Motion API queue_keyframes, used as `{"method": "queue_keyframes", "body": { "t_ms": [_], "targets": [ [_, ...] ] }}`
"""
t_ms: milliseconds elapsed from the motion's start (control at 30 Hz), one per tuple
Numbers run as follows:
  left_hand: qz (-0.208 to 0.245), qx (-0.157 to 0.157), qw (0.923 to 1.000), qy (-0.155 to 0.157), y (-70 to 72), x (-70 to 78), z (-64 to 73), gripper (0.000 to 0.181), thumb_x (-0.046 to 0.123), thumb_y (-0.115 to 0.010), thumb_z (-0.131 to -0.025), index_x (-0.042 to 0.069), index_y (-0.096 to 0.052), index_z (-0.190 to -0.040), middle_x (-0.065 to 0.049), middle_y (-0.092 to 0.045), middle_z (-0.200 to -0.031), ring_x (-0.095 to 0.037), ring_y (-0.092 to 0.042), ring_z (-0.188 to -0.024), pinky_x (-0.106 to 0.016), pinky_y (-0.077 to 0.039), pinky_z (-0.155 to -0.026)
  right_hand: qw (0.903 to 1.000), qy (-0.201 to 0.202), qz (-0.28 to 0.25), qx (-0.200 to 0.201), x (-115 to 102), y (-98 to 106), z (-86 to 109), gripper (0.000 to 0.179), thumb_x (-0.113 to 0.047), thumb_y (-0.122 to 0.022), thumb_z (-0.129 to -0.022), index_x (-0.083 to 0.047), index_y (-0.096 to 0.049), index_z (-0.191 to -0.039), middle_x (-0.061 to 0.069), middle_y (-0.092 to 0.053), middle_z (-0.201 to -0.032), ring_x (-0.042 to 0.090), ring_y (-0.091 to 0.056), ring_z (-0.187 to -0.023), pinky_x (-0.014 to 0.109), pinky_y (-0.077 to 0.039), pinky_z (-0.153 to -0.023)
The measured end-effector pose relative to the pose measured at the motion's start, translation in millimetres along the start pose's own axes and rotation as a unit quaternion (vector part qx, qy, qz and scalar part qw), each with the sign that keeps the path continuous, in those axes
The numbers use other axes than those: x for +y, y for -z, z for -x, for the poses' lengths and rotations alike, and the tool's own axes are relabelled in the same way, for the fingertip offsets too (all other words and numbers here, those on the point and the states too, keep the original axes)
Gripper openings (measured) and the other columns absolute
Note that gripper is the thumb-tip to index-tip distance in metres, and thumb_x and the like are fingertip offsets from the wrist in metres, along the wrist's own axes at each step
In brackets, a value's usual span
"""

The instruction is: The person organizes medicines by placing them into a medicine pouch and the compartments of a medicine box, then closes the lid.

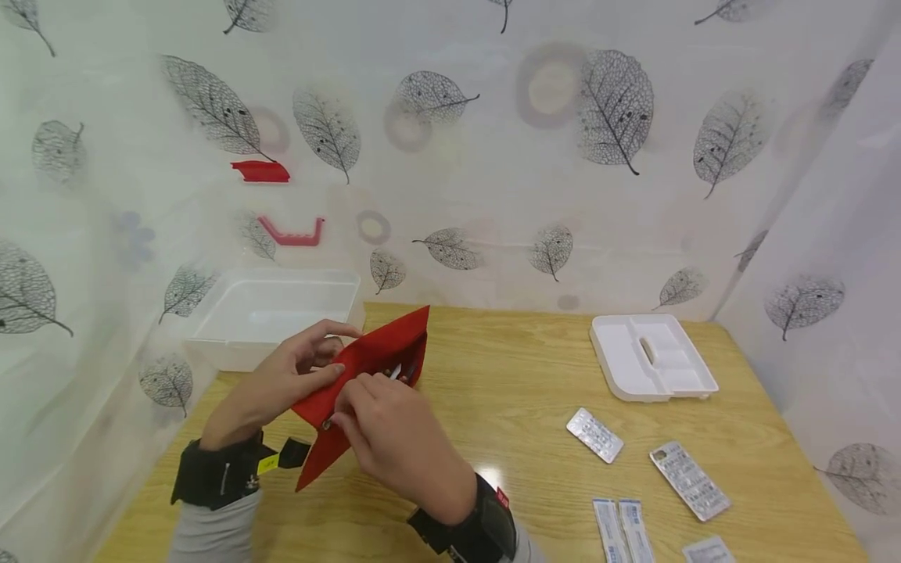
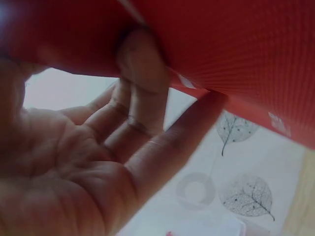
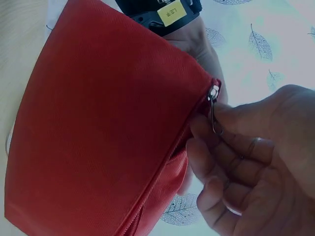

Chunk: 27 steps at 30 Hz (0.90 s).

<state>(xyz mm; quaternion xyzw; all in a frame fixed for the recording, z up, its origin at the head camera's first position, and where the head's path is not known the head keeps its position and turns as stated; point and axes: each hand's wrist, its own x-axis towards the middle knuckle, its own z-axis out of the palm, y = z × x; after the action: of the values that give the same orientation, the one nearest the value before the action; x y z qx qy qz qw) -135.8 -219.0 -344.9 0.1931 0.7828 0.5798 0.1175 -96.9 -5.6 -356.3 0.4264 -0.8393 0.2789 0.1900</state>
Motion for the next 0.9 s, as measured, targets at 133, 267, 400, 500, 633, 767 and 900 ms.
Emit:
{"method": "queue_keyframes", "body": {
  "t_ms": [133, 267, 400, 500, 633, 767, 900],
  "targets": [
    [-0.041, -0.004, 0.9991, -0.001, -2.3, 4.7, 3.0, 0.047, 0.002, -0.053, -0.099, 0.021, -0.050, -0.142, -0.012, -0.067, -0.111, -0.030, -0.065, -0.098, -0.042, -0.059, -0.076, 0.9989, -0.041, -0.016, 0.015, 2, -1, -1.1, 0.013, -0.015, -0.074, -0.093, -0.012, -0.063, -0.100, -0.004, -0.063, -0.089, 0.007, -0.056, -0.077, 0.018, -0.049, -0.068],
    [-0.057, 0.003, 0.9983, 0.004, -6.3, 8.6, 2.1, 0.046, 0.008, -0.055, -0.102, 0.022, -0.045, -0.144, -0.009, -0.065, -0.116, -0.030, -0.063, -0.102, -0.045, -0.056, -0.084, 0.9947, -0.088, -0.036, 0.038, 5, 0, -1.6, 0.014, -0.014, -0.075, -0.093, -0.011, -0.064, -0.101, -0.003, -0.063, -0.091, 0.006, -0.057, -0.076, 0.018, -0.050, -0.067],
    [-0.061, 0.027, 0.9970, 0.040, -11.0, 8.7, 0.2, 0.033, 0.029, -0.058, -0.104, 0.018, -0.050, -0.134, -0.008, -0.066, -0.120, -0.028, -0.062, -0.111, -0.049, -0.053, -0.096, 0.9903, -0.112, -0.049, 0.065, 8, -1, -2.0, 0.011, -0.011, -0.073, -0.094, -0.009, -0.065, -0.100, -0.001, -0.062, -0.091, 0.007, -0.056, -0.075, 0.018, -0.051, -0.065],
    [-0.089, 0.025, 0.9946, 0.048, -14.4, 7.6, -1.1, 0.033, 0.039, -0.056, -0.104, 0.017, -0.058, -0.128, -0.005, -0.066, -0.120, -0.024, -0.063, -0.111, -0.049, -0.052, -0.099, 0.9878, -0.121, -0.056, 0.080, 12, -2, -2.6, 0.008, -0.009, -0.071, -0.095, -0.008, -0.064, -0.099, 0.000, -0.062, -0.091, 0.008, -0.059, -0.077, 0.019, -0.051, -0.066],
    [-0.129, 0.019, 0.9914, -0.006, -17.9, 6.2, -3.8, 0.029, 0.031, -0.055, -0.106, 0.016, -0.064, -0.128, -0.004, -0.062, -0.123, -0.023, -0.061, -0.109, -0.047, -0.054, -0.095, 0.9851, -0.135, -0.063, 0.086, 15, -4, -3.3, 0.009, -0.009, -0.070, -0.095, -0.009, -0.063, -0.101, -0.001, -0.065, -0.090, 0.007, -0.062, -0.078, 0.019, -0.052, -0.064],
    [-0.165, 0.015, 0.9843, -0.062, -19.9, 5.9, -6.0, 0.026, 0.022, -0.057, -0.105, 0.013, -0.064, -0.128, -0.003, -0.059, -0.128, -0.021, -0.061, -0.110, -0.040, -0.059, -0.089, 0.9820, -0.149, -0.077, 0.087, 17, -3, -3.1, 0.010, -0.009, -0.071, -0.095, -0.009, -0.062, -0.101, -0.001, -0.067, -0.089, 0.006, -0.060, -0.074, 0.019, -0.050, -0.062],
    [-0.180, 0.000, 0.9797, -0.087, -20.3, 6.2, -7.1, 0.026, 0.020, -0.057, -0.104, 0.013, -0.064, -0.128, -0.002, -0.061, -0.125, -0.020, -0.064, -0.109, -0.035, -0.060, -0.085, 0.9812, -0.153, -0.080, 0.087, 19, -2, -2.9, 0.010, -0.008, -0.071, -0.095, -0.008, -0.063, -0.100, 0.000, -0.067, -0.087, 0.007, -0.059, -0.073, 0.019, -0.050, -0.062]
  ]
}}
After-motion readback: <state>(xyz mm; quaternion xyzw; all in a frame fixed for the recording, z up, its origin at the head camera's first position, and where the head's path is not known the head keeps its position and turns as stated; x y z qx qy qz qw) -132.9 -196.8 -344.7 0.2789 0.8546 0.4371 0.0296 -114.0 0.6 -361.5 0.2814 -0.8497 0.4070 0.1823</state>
